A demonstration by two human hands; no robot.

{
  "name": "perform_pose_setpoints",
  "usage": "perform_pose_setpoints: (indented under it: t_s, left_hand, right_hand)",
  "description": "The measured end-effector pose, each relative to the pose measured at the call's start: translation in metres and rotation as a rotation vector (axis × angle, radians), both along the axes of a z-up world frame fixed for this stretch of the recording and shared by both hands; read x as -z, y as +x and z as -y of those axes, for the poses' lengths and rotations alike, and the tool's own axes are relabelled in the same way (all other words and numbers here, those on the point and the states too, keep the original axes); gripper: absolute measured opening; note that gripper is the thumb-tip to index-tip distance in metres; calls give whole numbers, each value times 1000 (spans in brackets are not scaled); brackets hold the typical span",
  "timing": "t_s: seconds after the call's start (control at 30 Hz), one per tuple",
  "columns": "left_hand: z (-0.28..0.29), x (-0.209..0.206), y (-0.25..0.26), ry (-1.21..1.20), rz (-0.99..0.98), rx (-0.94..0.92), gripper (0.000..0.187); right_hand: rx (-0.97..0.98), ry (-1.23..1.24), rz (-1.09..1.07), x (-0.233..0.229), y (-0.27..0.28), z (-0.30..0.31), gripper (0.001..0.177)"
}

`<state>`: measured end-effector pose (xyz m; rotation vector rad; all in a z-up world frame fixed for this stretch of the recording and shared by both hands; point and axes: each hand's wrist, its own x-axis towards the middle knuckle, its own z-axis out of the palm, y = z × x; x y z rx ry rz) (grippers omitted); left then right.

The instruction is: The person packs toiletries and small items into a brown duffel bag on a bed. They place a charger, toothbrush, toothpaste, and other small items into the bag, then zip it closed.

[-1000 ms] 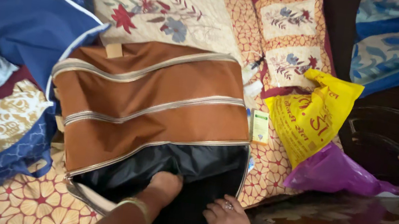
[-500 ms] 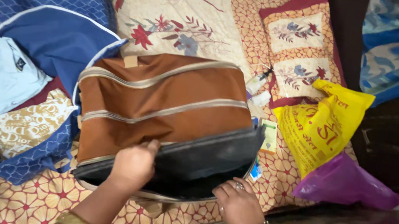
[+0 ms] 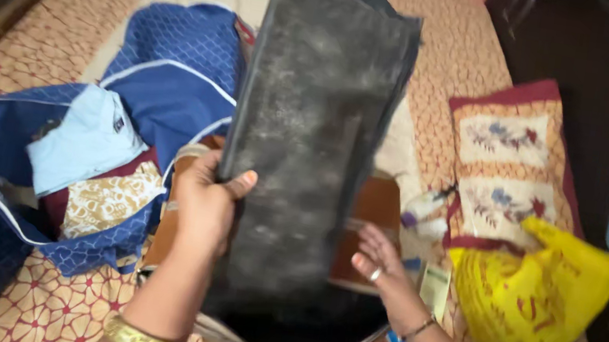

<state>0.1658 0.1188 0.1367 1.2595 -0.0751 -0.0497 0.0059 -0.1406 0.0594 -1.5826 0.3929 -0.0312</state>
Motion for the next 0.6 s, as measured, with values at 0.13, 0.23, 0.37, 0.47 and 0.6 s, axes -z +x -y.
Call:
perform_pose_setpoints:
  t_s: [0.13, 0.23, 0.37, 0.47, 0.6]
  left_hand:
    - [56, -1, 0, -203, -255, 82, 42]
    - [81, 6, 7, -24, -344, 163, 58]
    - [74, 27, 8, 225, -381, 183, 65]
    - [52, 43, 2, 172, -509, 185, 55]
    - [19, 66, -12, 103, -618, 29, 51]
  right_hand:
    - [-26, 294, -8, -22, 22, 46, 73]
    - [-81, 158, 101, -29, 42, 100, 68]
    - [-1, -4, 12, -10, 92, 173, 52]
    - [93, 124, -82, 1, 131, 213, 45]
    - [286, 490, 3, -12, 214, 225, 46]
